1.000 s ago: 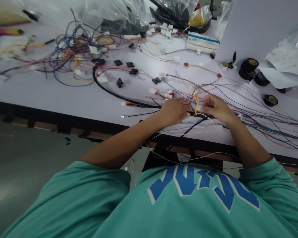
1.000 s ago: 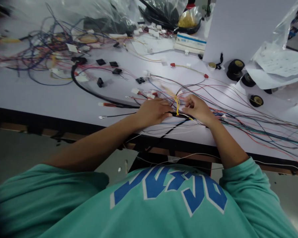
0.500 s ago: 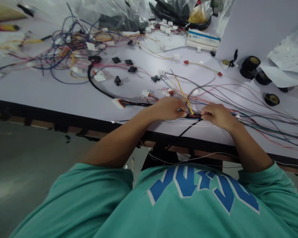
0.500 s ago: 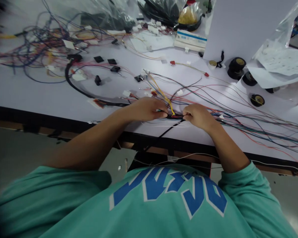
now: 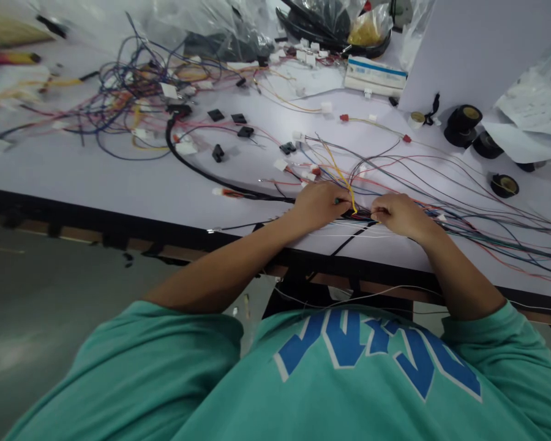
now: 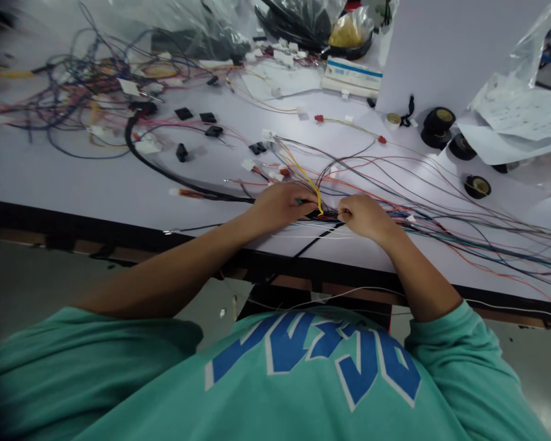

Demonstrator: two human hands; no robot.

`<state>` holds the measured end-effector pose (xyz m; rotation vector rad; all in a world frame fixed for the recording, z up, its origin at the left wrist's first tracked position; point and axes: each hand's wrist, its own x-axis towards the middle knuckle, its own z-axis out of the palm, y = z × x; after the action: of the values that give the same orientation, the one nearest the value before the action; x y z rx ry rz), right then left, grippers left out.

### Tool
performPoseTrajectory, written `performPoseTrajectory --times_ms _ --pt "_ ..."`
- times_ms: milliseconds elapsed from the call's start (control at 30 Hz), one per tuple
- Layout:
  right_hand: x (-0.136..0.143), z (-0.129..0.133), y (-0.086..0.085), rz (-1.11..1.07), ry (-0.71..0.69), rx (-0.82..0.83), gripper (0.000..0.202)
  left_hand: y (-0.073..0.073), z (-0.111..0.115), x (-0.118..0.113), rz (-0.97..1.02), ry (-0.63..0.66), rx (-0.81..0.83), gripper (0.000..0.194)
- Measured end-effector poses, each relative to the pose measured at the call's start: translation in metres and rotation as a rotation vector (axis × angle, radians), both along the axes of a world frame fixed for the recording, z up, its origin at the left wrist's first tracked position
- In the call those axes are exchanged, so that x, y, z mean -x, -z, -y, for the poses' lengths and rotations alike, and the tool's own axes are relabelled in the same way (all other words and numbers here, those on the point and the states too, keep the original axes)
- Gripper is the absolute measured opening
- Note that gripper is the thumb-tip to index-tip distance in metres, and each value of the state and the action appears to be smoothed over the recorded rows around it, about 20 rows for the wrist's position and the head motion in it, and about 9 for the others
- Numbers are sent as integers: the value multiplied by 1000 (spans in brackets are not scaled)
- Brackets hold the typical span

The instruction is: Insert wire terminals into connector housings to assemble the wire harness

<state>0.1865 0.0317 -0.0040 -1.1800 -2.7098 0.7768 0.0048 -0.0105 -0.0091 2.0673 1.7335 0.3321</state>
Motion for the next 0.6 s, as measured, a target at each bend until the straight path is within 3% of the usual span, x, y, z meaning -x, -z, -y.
performPoseTrajectory --times_ms 167,433,500,600 --pt "-1 -1 -1 -2 -3 12 15 0 -1 1 197 -143 66 22" --pt "15 9 12 -248 82 -24 8 3 -2 1 226 -126 71 22" --pt "19 9 15 -283 130 37 9 4 -2 2 230 -109 56 23" --pt "22 7 15 -376 173 255 11 5 -4 5 272 -66 42 22"
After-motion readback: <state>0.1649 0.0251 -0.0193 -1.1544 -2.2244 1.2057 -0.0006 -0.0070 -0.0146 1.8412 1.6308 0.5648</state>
